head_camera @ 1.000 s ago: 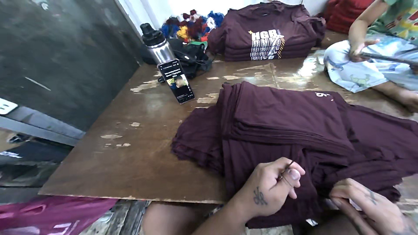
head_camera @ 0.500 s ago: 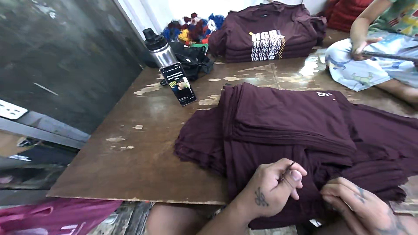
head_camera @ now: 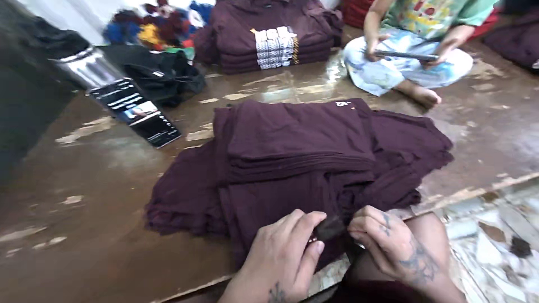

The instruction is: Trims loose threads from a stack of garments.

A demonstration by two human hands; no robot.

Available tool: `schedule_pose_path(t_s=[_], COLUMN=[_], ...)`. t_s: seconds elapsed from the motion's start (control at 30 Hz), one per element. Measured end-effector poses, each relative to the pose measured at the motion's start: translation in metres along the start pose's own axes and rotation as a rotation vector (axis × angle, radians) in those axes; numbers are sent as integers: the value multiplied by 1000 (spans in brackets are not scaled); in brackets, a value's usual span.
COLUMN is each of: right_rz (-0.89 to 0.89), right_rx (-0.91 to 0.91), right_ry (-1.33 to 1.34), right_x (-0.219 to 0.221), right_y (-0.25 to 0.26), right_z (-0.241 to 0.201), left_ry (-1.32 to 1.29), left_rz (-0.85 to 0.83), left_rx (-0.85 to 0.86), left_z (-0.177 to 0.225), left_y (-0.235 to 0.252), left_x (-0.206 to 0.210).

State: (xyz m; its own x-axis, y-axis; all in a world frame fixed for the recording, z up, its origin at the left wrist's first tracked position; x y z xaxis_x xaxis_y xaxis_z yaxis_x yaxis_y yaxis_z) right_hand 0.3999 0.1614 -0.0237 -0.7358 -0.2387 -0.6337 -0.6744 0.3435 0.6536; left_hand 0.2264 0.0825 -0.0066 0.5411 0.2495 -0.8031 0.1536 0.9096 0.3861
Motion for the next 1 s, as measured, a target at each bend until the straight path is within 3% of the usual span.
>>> schedule_pose_path(t_s=[0.4, 0.6, 0.7, 0.8, 0.83, 0.9, 1.0], right_rz=[113, 10, -74, -82, -22, 77, 65], right_rx=[66, 53, 80, 72, 55, 88, 276], right_ry=[-26, 181, 103, 23, 84, 474, 1039], right_x=[4, -8, -10, 15, 25, 38, 45], right_y=[-24, 0, 9, 13, 15, 17, 10], right_z=[-9, -20, -19, -3, 6, 22, 34], left_ry=[196, 33, 107, 10, -75, -430, -928], left_rz=[103, 51, -11, 24, 52, 108, 192], left_rx=[168, 19, 73, 81, 34, -153, -398], left_z=[10, 0, -7, 4, 4, -8, -31], left_y=[-13, -27, -32, -3, 10, 29, 32], left_x=[1, -9, -5, -27, -34, -31, -13])
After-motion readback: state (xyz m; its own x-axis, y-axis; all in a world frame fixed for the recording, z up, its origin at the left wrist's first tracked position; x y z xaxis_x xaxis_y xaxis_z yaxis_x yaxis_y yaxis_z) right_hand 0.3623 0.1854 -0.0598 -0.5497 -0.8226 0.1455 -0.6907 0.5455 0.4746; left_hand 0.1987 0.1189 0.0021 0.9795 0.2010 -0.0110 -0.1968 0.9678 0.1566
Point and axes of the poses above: each hand's wrist, its own y-axis towards the middle knuckle, its own x-axis out of the palm, z = x × y, the point moved 5 cm from there along y, towards the middle knuckle, and after that the axes turned 3 degrees about y, right-handed, at the moved point
